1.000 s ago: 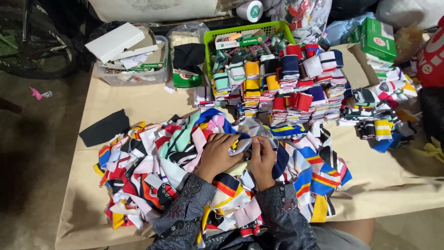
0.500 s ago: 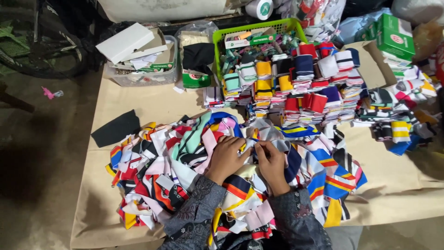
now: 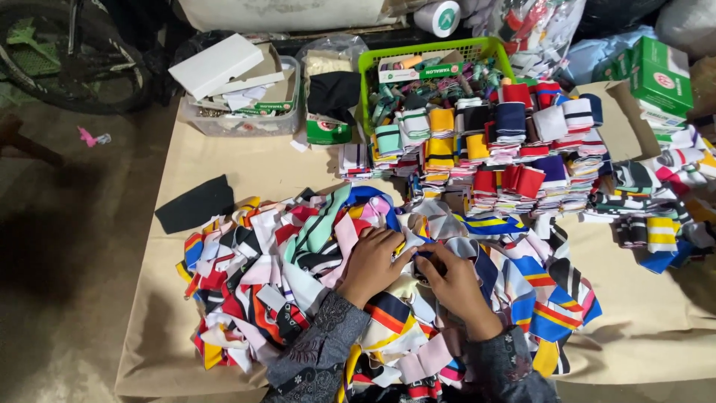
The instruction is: A person is inspecting individual fabric strips for quality and stacking them into organized piles on a work table.
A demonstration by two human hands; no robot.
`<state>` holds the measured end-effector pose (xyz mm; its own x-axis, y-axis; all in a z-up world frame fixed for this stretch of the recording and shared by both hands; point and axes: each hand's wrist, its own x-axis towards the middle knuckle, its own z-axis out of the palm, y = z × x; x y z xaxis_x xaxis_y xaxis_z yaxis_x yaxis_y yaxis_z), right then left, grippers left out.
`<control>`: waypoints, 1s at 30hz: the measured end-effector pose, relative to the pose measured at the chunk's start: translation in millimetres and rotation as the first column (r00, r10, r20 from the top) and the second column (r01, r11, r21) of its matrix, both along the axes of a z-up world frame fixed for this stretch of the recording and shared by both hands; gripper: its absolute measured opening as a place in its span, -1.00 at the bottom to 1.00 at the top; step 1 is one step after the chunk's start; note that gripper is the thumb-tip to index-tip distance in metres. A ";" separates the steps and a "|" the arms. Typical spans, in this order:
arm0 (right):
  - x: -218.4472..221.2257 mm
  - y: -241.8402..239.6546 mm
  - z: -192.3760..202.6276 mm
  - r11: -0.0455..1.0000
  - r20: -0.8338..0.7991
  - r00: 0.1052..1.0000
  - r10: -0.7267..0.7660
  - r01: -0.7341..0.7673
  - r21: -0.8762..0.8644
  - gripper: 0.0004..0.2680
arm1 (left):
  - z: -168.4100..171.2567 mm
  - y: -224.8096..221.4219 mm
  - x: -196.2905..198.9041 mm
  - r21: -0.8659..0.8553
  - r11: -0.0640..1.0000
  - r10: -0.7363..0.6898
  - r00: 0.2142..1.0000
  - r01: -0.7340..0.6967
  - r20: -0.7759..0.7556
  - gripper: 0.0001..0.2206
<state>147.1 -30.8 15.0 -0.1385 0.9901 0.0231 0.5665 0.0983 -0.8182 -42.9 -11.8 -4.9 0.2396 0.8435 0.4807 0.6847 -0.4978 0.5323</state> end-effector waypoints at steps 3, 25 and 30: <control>4.4 5.5 8.1 0.999 -0.017 0.999 0.041 -0.041 -0.010 -0.86 | -4.2 -0.7 -0.1 0.008 1.000 0.012 1.000 -0.012 0.016 -0.75; 70.0 -11.5 -0.4 0.991 0.007 0.994 0.107 -0.108 0.078 -0.86 | 32.8 -4.0 -29.0 -0.102 0.990 0.127 0.937 -0.098 0.327 -0.81; 116.5 -20.5 -10.6 0.968 -0.069 0.975 -0.211 0.218 0.127 -0.85 | 30.1 12.4 -36.7 -0.419 0.884 0.273 0.957 -0.208 0.099 -0.48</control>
